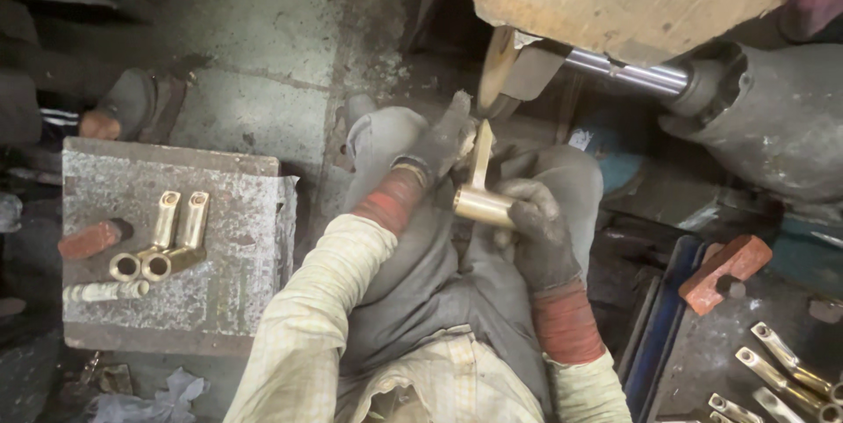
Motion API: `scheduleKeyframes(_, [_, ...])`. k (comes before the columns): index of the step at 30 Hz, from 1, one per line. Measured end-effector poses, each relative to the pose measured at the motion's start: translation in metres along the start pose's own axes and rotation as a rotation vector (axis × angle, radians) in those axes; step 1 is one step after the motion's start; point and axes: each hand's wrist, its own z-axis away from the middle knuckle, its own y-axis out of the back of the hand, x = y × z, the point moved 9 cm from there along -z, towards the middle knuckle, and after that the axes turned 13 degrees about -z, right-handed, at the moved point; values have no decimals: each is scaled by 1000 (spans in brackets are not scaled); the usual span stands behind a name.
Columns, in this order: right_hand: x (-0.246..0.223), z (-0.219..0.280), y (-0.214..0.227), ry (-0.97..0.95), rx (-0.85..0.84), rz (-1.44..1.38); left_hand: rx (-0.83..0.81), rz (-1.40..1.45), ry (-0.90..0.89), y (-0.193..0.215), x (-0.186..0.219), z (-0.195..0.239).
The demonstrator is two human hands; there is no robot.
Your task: The person holds a brass metal piece and applies it to a rotating grinding wheel, turning and rotating the object to smooth various edges and surfaces.
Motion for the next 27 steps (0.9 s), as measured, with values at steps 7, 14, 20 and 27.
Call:
scheduleKeyframes(7, [-1,-21,1,-21,237,28,212,140,105,11,-45,-33])
scheduleKeyframes(14, [-9,-43,-12,38,192,11,282,346,221,19,-84,-66])
scheduleKeyframes(20, [-19,-50,-10,-7,367,238,460,499,103,43,-138,-111])
scheduleKeyframes(27, [-54,-60,-42,154,280,326,717,-366,-381,69,-122,-132])
